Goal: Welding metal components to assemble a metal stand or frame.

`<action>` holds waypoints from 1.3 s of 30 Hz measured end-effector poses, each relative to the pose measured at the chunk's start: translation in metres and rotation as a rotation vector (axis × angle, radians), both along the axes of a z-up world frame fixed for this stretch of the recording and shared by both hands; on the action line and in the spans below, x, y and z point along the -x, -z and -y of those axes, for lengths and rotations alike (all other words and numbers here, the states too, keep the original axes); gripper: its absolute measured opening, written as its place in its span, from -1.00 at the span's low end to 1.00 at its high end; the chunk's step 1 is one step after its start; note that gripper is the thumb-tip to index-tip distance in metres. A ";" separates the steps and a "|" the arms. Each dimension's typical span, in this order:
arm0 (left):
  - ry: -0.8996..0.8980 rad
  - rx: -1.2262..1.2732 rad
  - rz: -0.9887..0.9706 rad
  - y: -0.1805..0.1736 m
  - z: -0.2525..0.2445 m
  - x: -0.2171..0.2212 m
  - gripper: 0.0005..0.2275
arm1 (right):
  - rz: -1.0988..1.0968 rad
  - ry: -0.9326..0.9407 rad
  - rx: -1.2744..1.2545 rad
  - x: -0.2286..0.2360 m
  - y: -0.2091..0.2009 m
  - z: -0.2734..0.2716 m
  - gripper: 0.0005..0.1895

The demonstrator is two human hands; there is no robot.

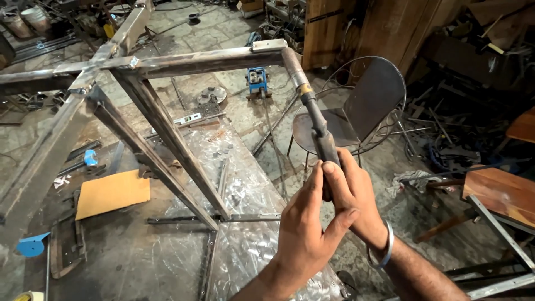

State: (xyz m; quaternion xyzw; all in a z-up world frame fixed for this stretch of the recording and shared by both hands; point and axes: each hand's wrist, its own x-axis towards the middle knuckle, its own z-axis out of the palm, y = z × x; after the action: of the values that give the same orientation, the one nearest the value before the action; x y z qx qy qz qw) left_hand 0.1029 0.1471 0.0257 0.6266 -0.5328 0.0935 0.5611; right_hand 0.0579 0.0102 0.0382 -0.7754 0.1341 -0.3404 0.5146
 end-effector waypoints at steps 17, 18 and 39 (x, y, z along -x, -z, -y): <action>0.024 0.000 -0.063 -0.005 -0.004 0.006 -0.24 | 0.006 -0.040 -0.105 0.002 -0.001 -0.005 -0.62; 0.025 0.000 -0.063 -0.006 -0.004 0.006 -0.24 | 0.007 -0.040 -0.106 0.002 -0.001 -0.005 -0.62; 0.000 -0.057 -0.062 -0.002 -0.001 0.007 -0.22 | -0.013 -0.027 -0.067 0.003 0.002 -0.003 -0.62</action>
State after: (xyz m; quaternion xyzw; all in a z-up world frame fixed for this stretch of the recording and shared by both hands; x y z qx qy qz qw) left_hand 0.0955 0.1485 0.0279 0.6447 -0.5176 0.0588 0.5595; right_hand 0.0546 0.0135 0.0366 -0.7617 0.1382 -0.3240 0.5438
